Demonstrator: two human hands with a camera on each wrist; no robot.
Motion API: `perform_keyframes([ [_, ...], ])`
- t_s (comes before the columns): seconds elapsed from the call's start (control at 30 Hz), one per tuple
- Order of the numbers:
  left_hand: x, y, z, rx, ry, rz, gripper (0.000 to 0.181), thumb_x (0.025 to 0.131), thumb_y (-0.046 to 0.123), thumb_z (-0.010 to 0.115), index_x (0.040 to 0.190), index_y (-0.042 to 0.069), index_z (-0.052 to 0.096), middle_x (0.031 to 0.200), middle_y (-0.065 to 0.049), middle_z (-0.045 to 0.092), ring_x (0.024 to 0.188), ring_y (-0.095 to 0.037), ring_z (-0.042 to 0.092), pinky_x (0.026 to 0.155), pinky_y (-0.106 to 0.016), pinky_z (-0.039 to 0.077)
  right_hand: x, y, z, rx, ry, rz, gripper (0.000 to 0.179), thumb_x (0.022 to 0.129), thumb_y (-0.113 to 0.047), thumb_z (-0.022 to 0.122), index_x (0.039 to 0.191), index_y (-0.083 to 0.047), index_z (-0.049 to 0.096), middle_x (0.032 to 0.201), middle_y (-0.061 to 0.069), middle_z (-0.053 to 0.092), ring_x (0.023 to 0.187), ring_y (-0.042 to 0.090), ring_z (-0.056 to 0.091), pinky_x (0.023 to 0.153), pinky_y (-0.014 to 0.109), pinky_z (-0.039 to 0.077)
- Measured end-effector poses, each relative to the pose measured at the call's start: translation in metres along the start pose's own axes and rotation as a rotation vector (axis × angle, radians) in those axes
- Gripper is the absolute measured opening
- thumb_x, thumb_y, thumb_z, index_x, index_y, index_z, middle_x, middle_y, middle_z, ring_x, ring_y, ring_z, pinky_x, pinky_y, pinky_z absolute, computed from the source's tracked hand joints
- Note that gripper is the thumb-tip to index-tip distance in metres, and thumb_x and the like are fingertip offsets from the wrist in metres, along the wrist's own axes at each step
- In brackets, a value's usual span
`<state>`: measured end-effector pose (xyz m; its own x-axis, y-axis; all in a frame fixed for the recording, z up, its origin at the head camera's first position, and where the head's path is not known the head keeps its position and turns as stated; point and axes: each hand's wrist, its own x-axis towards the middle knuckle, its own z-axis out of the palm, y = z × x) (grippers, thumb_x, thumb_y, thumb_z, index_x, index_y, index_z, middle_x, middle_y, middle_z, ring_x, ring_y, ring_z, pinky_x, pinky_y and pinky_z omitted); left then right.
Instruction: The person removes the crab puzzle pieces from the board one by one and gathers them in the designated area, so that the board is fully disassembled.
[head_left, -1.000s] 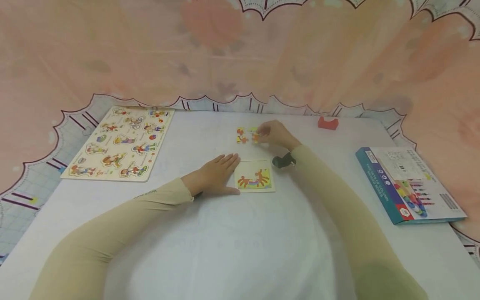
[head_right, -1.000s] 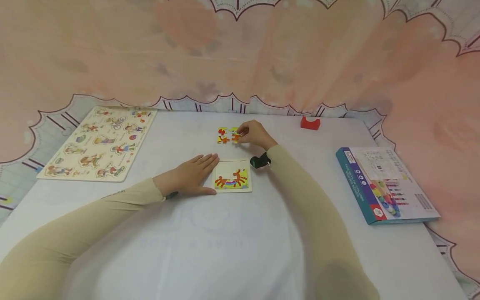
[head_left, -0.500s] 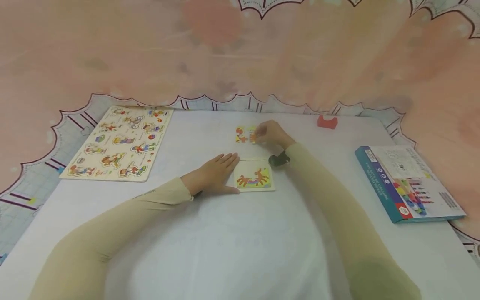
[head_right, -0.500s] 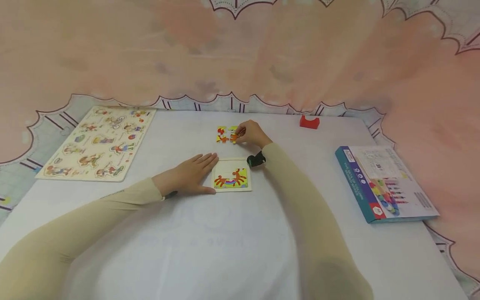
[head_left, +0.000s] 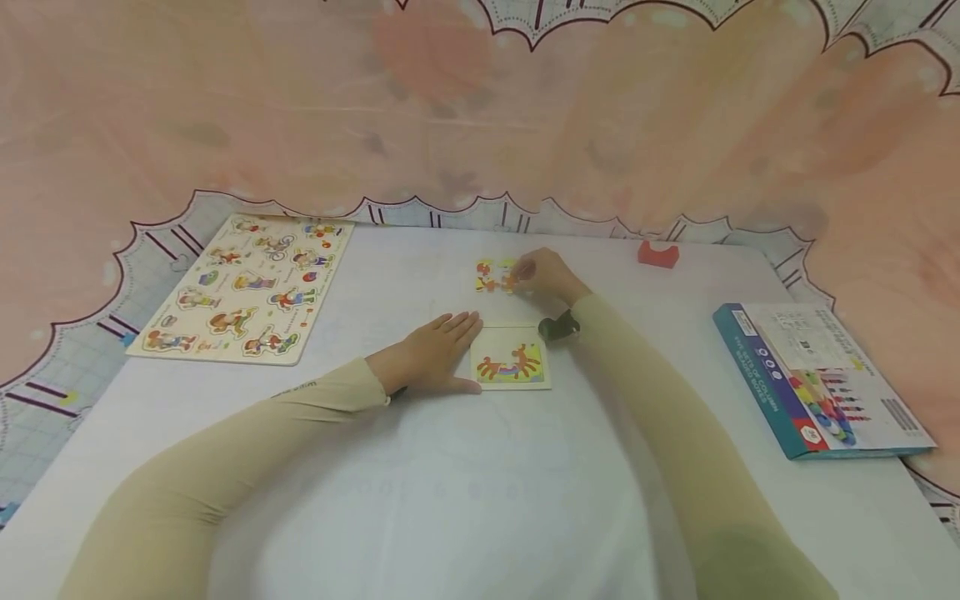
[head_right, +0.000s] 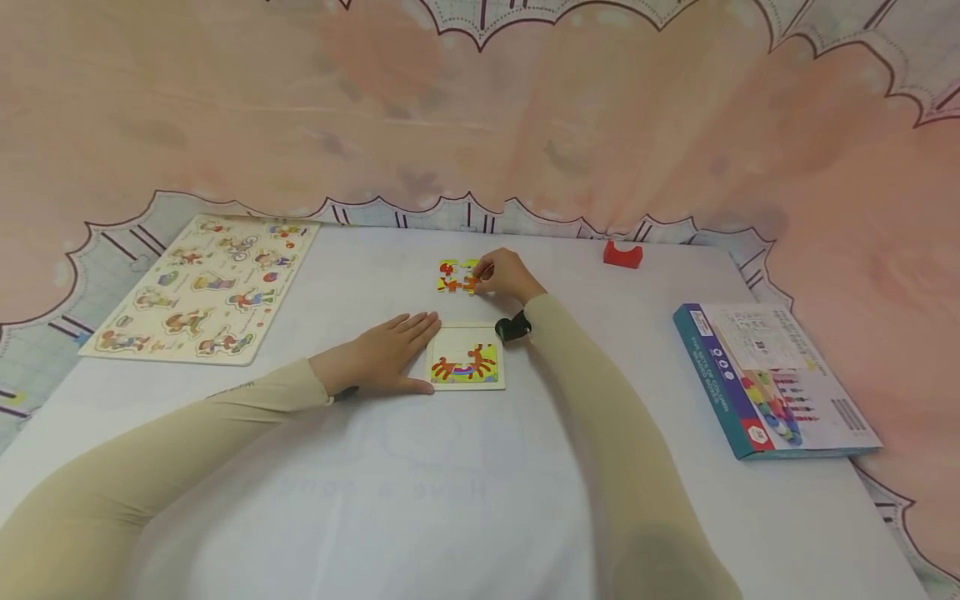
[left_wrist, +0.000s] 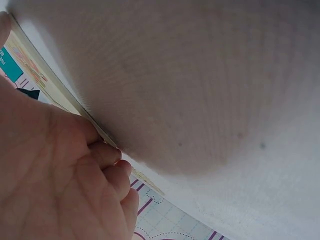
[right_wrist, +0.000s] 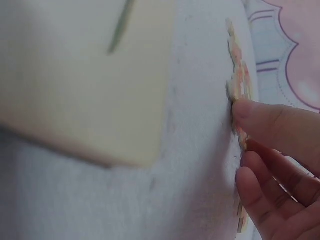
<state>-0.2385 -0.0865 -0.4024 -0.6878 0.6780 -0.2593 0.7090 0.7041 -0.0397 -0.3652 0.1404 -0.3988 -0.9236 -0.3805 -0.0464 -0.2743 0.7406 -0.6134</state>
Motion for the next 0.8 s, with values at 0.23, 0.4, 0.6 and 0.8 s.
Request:
perform_keyframes([
  [0.23,0.0006,-0.0002,0.0003,-0.002,-0.006,-0.003,0.101,0.086,0.07,0.042,0.15,-0.001,0.011,0.158,-0.017,0.009,0.147,-0.029,0.01,0.121,-0.042,0.012,-0.0008,-0.0016,0.0005,0.012,-0.006,0.008,0.027,0.077,-0.007,0.073,0.102,0.001,0.067,0.11,0.018,0.066,0.103,0.03,0.058,0.098,0.039,0.046],
  [0.4,-0.0001,-0.0003,0.0002,-0.001,-0.002,0.003,0.1,0.086,0.07,0.042,0.149,-0.002,0.011,0.157,-0.018,0.009,0.147,-0.03,0.011,0.121,-0.043,0.013,-0.0011,-0.0017,0.0007,0.007,-0.018,0.004,0.026,0.078,-0.006,0.072,0.102,0.001,0.067,0.111,0.018,0.066,0.106,0.03,0.059,0.099,0.039,0.046],
  [0.6,-0.0014,0.0002,-0.0022,0.001,0.005,0.006,0.099,0.086,0.068,0.043,0.149,-0.003,0.013,0.157,-0.019,0.011,0.146,-0.031,0.013,0.12,-0.043,0.014,-0.0023,-0.0035,-0.0006,0.02,-0.022,-0.005,0.028,0.078,-0.005,0.071,0.105,0.001,0.065,0.112,0.019,0.065,0.107,0.031,0.058,0.101,0.04,0.045],
  [0.8,-0.0016,0.0005,-0.0026,-0.009,-0.006,0.006,0.1,0.086,0.068,0.043,0.149,-0.002,0.011,0.157,-0.018,0.01,0.147,-0.03,0.011,0.121,-0.043,0.013,-0.0074,-0.0002,-0.0023,0.042,-0.006,-0.057,0.036,0.078,-0.007,0.072,0.111,0.003,0.062,0.113,0.02,0.064,0.105,0.031,0.059,0.098,0.039,0.047],
])
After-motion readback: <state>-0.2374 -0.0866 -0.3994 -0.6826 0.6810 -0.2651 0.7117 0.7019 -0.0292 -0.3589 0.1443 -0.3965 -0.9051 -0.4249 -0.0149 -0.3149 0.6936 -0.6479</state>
